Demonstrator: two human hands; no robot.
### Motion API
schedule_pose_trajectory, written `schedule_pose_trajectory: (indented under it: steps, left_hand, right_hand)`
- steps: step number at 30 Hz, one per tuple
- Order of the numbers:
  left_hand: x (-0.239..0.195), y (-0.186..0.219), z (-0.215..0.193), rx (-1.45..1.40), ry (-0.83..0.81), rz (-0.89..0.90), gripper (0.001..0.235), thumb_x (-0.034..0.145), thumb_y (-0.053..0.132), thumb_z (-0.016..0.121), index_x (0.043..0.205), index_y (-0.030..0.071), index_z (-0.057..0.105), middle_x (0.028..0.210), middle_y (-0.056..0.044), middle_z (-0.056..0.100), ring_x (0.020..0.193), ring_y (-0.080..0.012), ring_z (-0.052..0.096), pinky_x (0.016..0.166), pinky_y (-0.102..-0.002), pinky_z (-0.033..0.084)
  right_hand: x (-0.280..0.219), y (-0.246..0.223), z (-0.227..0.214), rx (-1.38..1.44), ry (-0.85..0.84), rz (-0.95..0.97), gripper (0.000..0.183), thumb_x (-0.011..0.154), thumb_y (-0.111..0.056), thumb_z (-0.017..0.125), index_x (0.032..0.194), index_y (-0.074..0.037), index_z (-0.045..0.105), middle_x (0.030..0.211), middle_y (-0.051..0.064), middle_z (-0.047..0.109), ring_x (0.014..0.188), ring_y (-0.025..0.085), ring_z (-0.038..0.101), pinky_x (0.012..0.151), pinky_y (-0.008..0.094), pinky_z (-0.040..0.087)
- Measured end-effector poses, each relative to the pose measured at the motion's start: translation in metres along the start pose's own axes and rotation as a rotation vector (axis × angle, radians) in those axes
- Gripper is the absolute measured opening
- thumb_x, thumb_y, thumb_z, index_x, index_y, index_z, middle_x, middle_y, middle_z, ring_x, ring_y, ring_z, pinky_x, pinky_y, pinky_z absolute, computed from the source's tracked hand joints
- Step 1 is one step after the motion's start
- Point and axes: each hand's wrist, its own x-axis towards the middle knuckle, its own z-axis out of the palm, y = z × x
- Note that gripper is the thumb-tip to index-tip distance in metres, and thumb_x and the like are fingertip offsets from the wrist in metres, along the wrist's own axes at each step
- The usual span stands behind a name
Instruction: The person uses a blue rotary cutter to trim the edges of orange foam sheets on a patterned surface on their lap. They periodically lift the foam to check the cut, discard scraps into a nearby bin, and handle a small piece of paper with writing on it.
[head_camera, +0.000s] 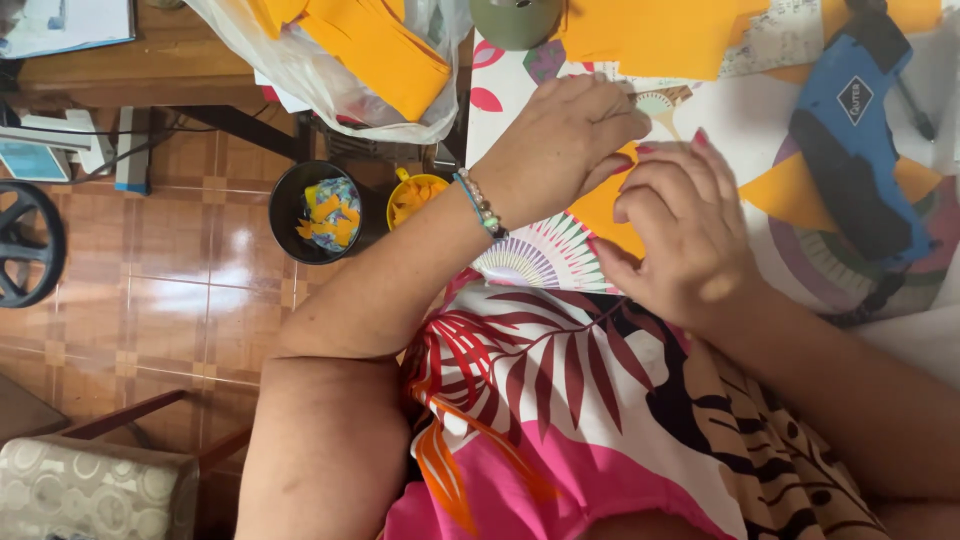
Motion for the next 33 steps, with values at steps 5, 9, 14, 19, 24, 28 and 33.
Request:
schedule_pose_trajectory:
  steps: [5, 9, 14, 19, 24, 28, 33]
  left_hand:
    - [-0.005, -0.004, -0.005, -0.028, 0.034, -0.002, 0.027, 0.095, 0.03, 0.073, 0.115, 0.013, 0.068, 0.108, -0.007, 0.06, 0.101, -0.0319, 0.055, 0.085, -0.046, 0.045]
    - [-0.007, -0.008, -0.011, -0.067, 0.068, -0.026, 0.029, 0.097, 0.029, 0.075, 0.114, 0.011, 0.061, 0.109, -0.01, 0.053, 0.1, -0.0336, 0.053, 0.08, -0.049, 0.045]
    - [-0.01, -0.012, -0.011, -0.026, 0.047, -0.044, 0.03, 0.094, 0.028, 0.078, 0.113, 0.013, 0.06, 0.108, -0.009, 0.057, 0.098, -0.0331, 0.054, 0.082, -0.048, 0.046]
    - [-0.014, -0.012, -0.01, -0.048, 0.092, -0.045, 0.029, 0.096, 0.031, 0.074, 0.112, 0.012, 0.059, 0.109, -0.011, 0.054, 0.095, -0.0342, 0.052, 0.081, -0.048, 0.044]
    - [-0.014, -0.017, -0.009, -0.064, 0.091, -0.049, 0.031, 0.092, 0.025, 0.081, 0.108, 0.013, 0.057, 0.106, -0.01, 0.055, 0.093, -0.0349, 0.052, 0.078, -0.047, 0.045]
    - [-0.014, -0.014, -0.014, -0.092, 0.113, -0.027, 0.019, 0.102, 0.029, 0.067, 0.106, 0.012, 0.06, 0.106, -0.008, 0.056, 0.091, -0.0317, 0.05, 0.079, -0.045, 0.044]
    - [-0.016, -0.008, -0.024, -0.154, 0.138, 0.009, 0.022, 0.108, 0.032, 0.055, 0.105, 0.011, 0.058, 0.108, -0.009, 0.059, 0.1, -0.034, 0.054, 0.087, -0.045, 0.043]
  right_hand:
    - [-0.005, 0.004, 0.001, -0.01, -0.017, -0.008, 0.033, 0.081, -0.02, 0.091, 0.09, -0.002, 0.064, 0.103, 0.015, 0.068, 0.113, 0.038, 0.065, 0.118, 0.055, 0.042]
    - [-0.002, -0.002, -0.003, -0.009, -0.029, -0.016, 0.03, 0.079, -0.017, 0.09, 0.088, -0.006, 0.064, 0.101, 0.011, 0.068, 0.113, 0.035, 0.067, 0.121, 0.053, 0.039]
    - [-0.003, 0.0, -0.002, -0.048, -0.079, -0.003, 0.023, 0.081, -0.018, 0.086, 0.085, -0.01, 0.065, 0.1, 0.007, 0.07, 0.115, 0.031, 0.068, 0.123, 0.05, 0.036]
    - [-0.003, -0.002, -0.003, -0.048, -0.06, -0.048, 0.022, 0.084, -0.019, 0.086, 0.084, -0.011, 0.066, 0.098, 0.007, 0.073, 0.112, 0.03, 0.07, 0.12, 0.048, 0.038]
    - [-0.004, -0.003, -0.009, -0.05, -0.069, -0.034, 0.02, 0.082, -0.014, 0.085, 0.083, -0.009, 0.065, 0.097, 0.007, 0.072, 0.111, 0.029, 0.07, 0.119, 0.049, 0.039]
    - [-0.007, -0.004, -0.01, -0.029, -0.049, -0.033, 0.02, 0.085, -0.016, 0.085, 0.082, -0.01, 0.066, 0.095, 0.007, 0.072, 0.109, 0.03, 0.07, 0.117, 0.048, 0.041]
    - [-0.009, -0.003, -0.015, -0.071, -0.064, -0.019, 0.011, 0.084, -0.011, 0.077, 0.086, -0.008, 0.067, 0.096, 0.007, 0.073, 0.109, 0.03, 0.071, 0.122, 0.049, 0.037]
